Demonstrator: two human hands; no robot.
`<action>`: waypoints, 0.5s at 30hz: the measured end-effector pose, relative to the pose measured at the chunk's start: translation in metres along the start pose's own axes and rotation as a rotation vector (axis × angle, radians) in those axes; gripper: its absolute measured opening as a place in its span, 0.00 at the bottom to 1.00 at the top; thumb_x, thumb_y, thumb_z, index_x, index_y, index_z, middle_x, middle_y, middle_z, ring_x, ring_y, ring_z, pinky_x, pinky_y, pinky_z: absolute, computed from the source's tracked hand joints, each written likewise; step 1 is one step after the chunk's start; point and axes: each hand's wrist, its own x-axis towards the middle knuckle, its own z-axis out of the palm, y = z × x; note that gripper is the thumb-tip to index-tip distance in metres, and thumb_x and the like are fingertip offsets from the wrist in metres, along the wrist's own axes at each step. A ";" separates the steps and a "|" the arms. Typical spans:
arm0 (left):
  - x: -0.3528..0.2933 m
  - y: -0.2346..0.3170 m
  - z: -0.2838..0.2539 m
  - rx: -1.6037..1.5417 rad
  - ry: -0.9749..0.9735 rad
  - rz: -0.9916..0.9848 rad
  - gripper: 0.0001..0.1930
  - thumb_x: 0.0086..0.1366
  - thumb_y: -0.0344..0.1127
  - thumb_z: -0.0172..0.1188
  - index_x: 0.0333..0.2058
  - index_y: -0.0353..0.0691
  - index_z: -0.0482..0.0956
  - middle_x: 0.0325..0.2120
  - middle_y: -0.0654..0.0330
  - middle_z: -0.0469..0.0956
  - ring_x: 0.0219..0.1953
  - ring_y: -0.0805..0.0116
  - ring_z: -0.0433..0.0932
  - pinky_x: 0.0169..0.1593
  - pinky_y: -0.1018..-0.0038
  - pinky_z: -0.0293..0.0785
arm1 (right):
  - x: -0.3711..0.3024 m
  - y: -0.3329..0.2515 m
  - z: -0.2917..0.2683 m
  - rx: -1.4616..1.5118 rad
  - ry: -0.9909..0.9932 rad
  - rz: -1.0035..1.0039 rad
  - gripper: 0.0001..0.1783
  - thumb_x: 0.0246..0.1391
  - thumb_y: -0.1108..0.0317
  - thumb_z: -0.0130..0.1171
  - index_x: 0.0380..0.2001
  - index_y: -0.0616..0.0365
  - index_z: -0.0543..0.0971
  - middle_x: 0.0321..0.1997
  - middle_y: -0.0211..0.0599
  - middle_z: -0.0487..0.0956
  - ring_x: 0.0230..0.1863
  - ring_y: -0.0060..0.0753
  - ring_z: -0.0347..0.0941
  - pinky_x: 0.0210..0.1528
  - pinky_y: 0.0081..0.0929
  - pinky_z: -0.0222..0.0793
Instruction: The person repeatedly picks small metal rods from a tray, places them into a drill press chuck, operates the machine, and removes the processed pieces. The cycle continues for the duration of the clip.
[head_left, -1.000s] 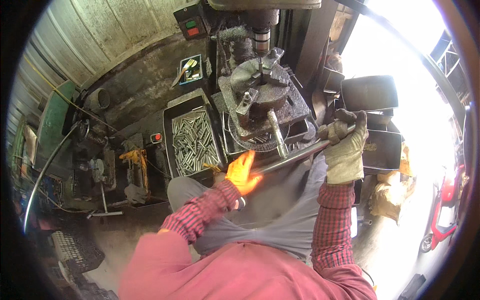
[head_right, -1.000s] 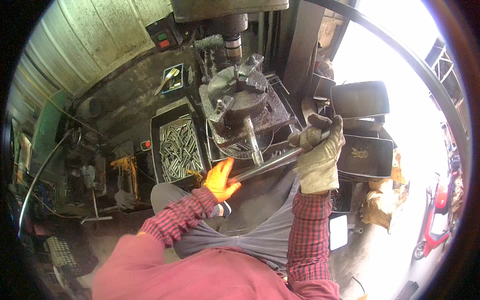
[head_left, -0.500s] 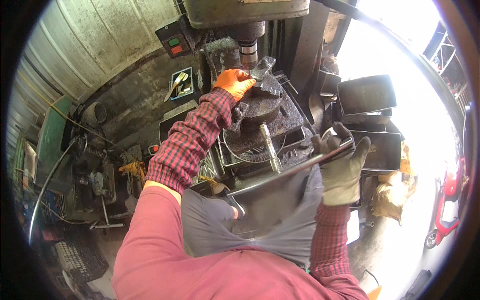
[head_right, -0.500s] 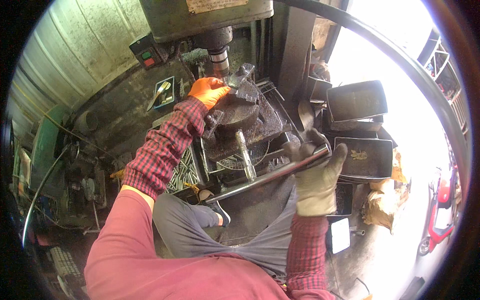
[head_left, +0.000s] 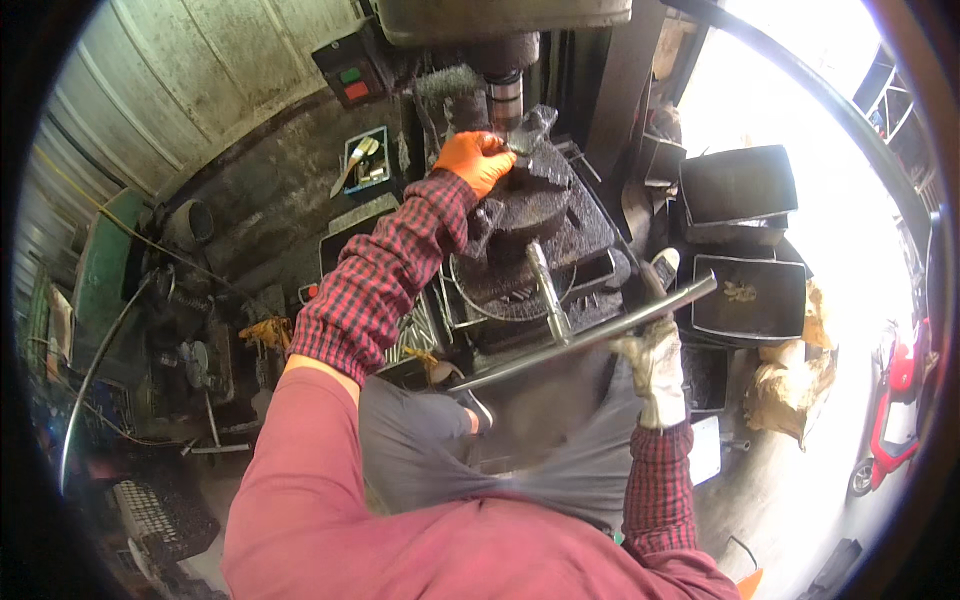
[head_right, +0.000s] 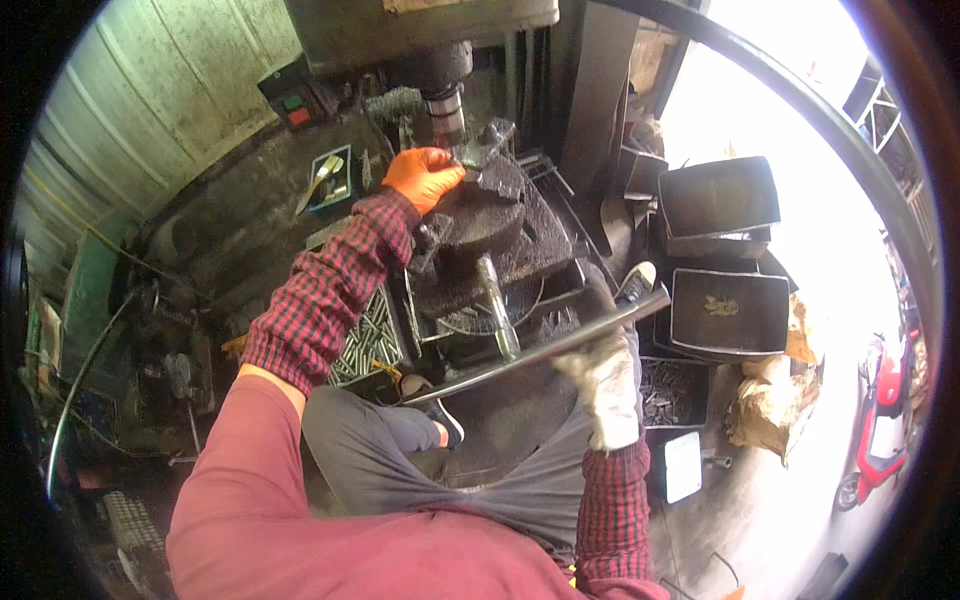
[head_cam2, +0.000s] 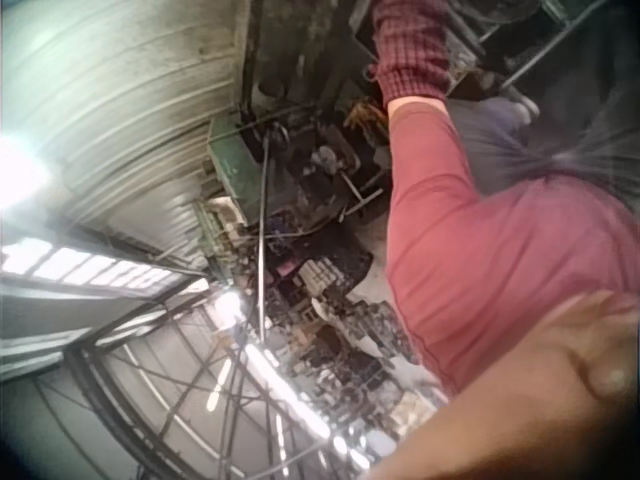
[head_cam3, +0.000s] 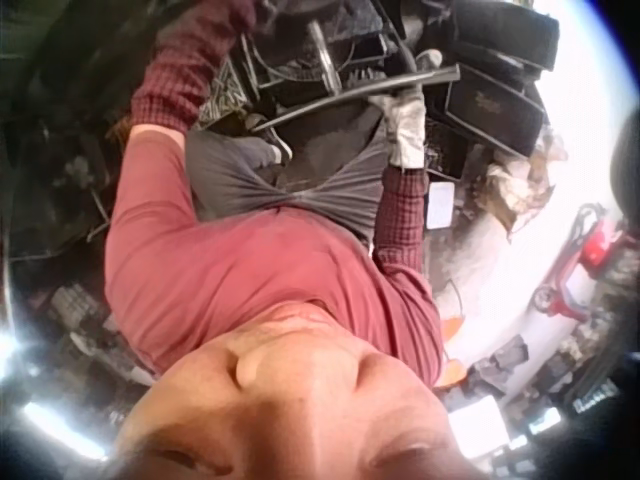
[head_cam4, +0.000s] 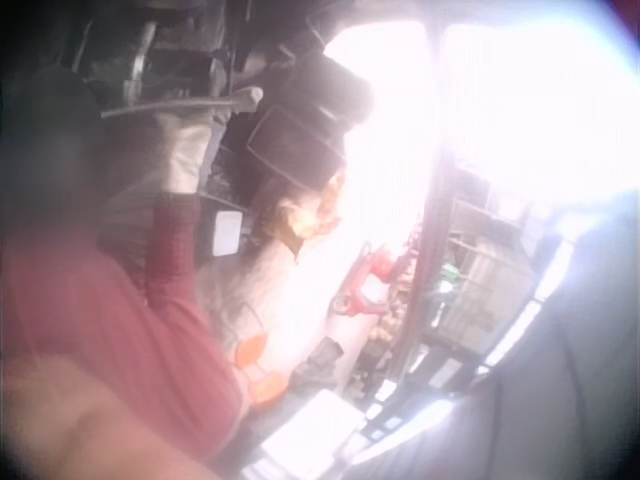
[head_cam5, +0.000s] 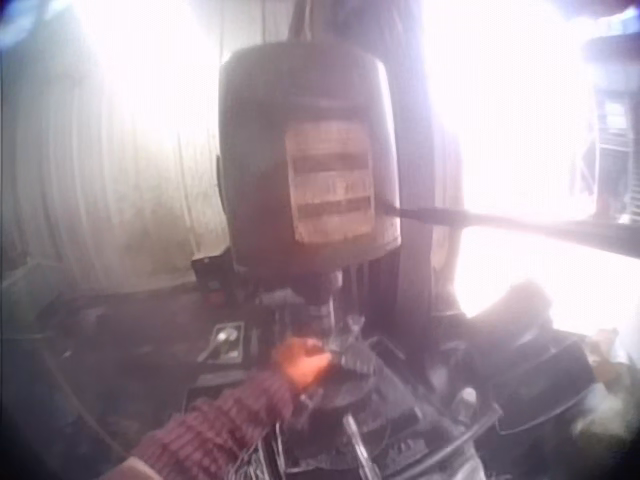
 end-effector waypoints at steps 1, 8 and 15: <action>0.003 -0.002 0.000 -0.032 -0.059 -0.059 0.14 0.62 0.41 0.70 0.34 0.34 0.85 0.27 0.61 0.84 0.33 0.75 0.80 0.39 0.72 0.75 | -0.012 -0.016 0.002 -0.012 -0.145 -0.095 0.35 0.50 0.71 0.65 0.63 0.65 0.69 0.52 0.53 0.79 0.46 0.45 0.81 0.44 0.34 0.80; -0.001 -0.012 0.005 -0.646 -0.038 -0.259 0.06 0.66 0.33 0.69 0.37 0.37 0.86 0.26 0.68 0.82 0.27 0.81 0.75 0.32 0.80 0.70 | -0.007 0.028 0.043 -0.678 -0.505 -0.236 0.29 0.46 0.67 0.70 0.52 0.69 0.78 0.49 0.55 0.82 0.51 0.54 0.80 0.57 0.39 0.75; -0.013 -0.033 -0.028 -0.917 0.243 -0.321 0.08 0.65 0.28 0.64 0.43 0.38 0.84 0.33 0.59 0.85 0.32 0.75 0.82 0.35 0.79 0.75 | -0.024 0.097 -0.072 -0.348 -0.013 -0.162 0.32 0.45 0.77 0.71 0.57 0.64 0.79 0.55 0.44 0.83 0.59 0.35 0.78 0.61 0.30 0.73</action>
